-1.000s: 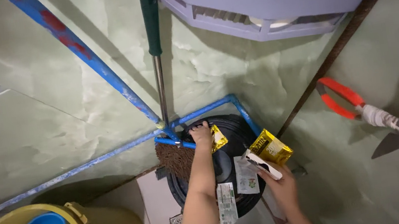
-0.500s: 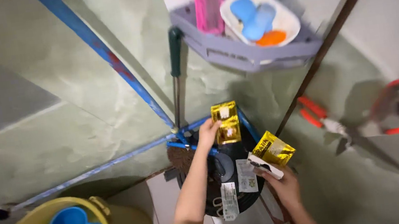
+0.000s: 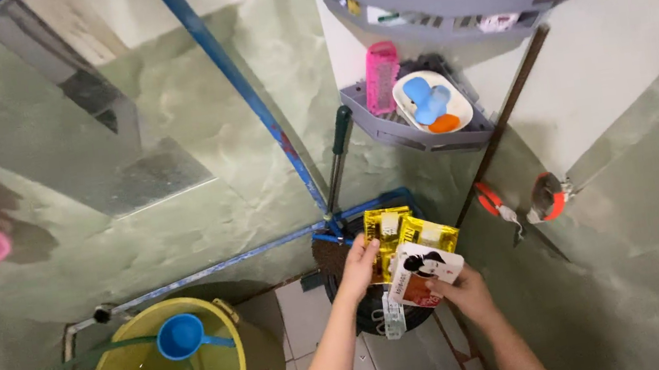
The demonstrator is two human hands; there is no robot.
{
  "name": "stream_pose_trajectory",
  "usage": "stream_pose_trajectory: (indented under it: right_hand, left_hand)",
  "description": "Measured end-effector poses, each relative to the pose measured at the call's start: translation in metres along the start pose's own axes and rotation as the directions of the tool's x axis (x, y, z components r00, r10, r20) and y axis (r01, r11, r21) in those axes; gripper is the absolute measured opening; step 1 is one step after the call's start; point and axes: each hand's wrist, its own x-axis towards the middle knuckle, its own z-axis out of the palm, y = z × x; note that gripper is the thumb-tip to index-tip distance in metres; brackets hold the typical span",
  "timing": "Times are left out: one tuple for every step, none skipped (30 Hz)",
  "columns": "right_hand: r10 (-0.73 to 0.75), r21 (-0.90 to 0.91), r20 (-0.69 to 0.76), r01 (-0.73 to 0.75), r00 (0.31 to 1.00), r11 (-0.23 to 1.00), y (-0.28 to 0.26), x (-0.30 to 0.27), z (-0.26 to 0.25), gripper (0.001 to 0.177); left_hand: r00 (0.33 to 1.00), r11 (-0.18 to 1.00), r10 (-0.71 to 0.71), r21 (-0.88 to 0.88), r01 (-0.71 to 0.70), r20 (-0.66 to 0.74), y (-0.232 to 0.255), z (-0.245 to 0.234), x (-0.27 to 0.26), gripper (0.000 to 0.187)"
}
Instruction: Organizing various toiletries, sachets, and cleaning supplies on a corner bathroom shelf.
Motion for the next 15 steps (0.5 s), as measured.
stream_pose_trajectory:
  right_hand:
    - [-0.003,0.0,0.002,0.003,1.0,1.0,-0.017,-0.003,0.006,0.034]
    - [-0.004,-0.002,-0.012,0.004,1.0,1.0,-0.033,-0.007,0.012,0.033]
    - [-0.006,-0.004,-0.025,0.006,1.0,1.0,-0.049,-0.011,0.018,0.033]
    - [-0.006,-0.004,-0.023,0.006,1.0,1.0,-0.063,-0.014,0.021,0.033]
    - [-0.016,0.003,-0.019,0.016,1.0,1.0,-0.076,-0.017,0.023,0.033]
    - [-0.026,0.011,-0.015,0.026,1.0,1.0,-0.09,-0.019,0.026,0.033]
    - [-0.028,0.011,-0.013,0.028,1.0,1.0,-0.1,-0.021,0.029,0.033]
    - [0.055,0.016,-0.02,-0.055,0.998,0.998,-0.108,-0.024,0.03,0.036]
    - [0.138,0.022,-0.027,-0.137,0.99,0.99,-0.116,-0.027,0.032,0.039]
    - [0.136,0.017,-0.024,-0.135,0.99,0.991,-0.118,-0.026,0.032,0.039]
    - [0.07,0.104,0.015,-0.071,0.997,0.992,-0.119,-0.025,0.033,0.042]
    - [-0.001,0.192,0.05,-0.009,0.999,0.981,-0.121,-0.023,0.033,0.044]
    - [-0.004,0.188,0.054,-0.006,0.999,0.982,-0.128,-0.024,0.035,0.044]
    - [-0.009,0.23,0.092,-0.012,0.996,0.973,-0.133,-0.024,0.038,0.043]
    - [-0.016,0.271,0.129,-0.02,0.992,0.962,-0.139,-0.024,0.041,0.043]
  left_hand:
    - [1.0,1.0,0.003,0.0,-0.003,-0.001,0.022,0.01,-0.012,0.017]
    - [1.0,0.998,0.017,-0.062,-0.016,0.013,0.043,0.02,-0.025,0.018]
    - [0.999,0.992,0.031,-0.123,-0.028,0.026,0.064,0.03,-0.037,0.019]
    - [0.999,0.992,0.032,-0.124,-0.029,0.024,0.077,0.035,-0.046,0.019]
    - [1.0,0.991,0.007,-0.133,-0.003,0.03,0.089,0.041,-0.054,0.017]
    - [0.999,0.99,-0.017,-0.141,0.022,0.035,0.103,0.046,-0.062,0.015]
    - [0.999,0.99,-0.015,-0.14,0.019,0.034,0.107,0.045,-0.064,0.015]
    - [0.999,0.984,0.023,-0.176,-0.016,0.04,0.11,0.045,-0.068,0.015]
    - [0.997,0.976,0.062,-0.211,-0.051,0.045,0.112,0.045,-0.072,0.015]
    - [0.997,0.975,0.065,-0.214,-0.055,0.041,0.12,0.046,-0.076,0.015]
    - [0.998,0.972,0.035,-0.234,-0.023,0.047,0.127,0.048,-0.08,0.015]
    - [0.999,0.967,0.007,-0.253,0.007,0.054,0.134,0.049,-0.083,0.014]
    - [0.999,0.967,0.012,-0.256,0.001,0.051,0.138,0.052,-0.087,0.014]
    - [0.999,0.961,0.023,-0.277,-0.011,0.041,0.142,0.055,-0.091,0.014]
    - [0.999,0.954,0.034,-0.298,-0.023,0.031,0.145,0.057,-0.094,0.015]
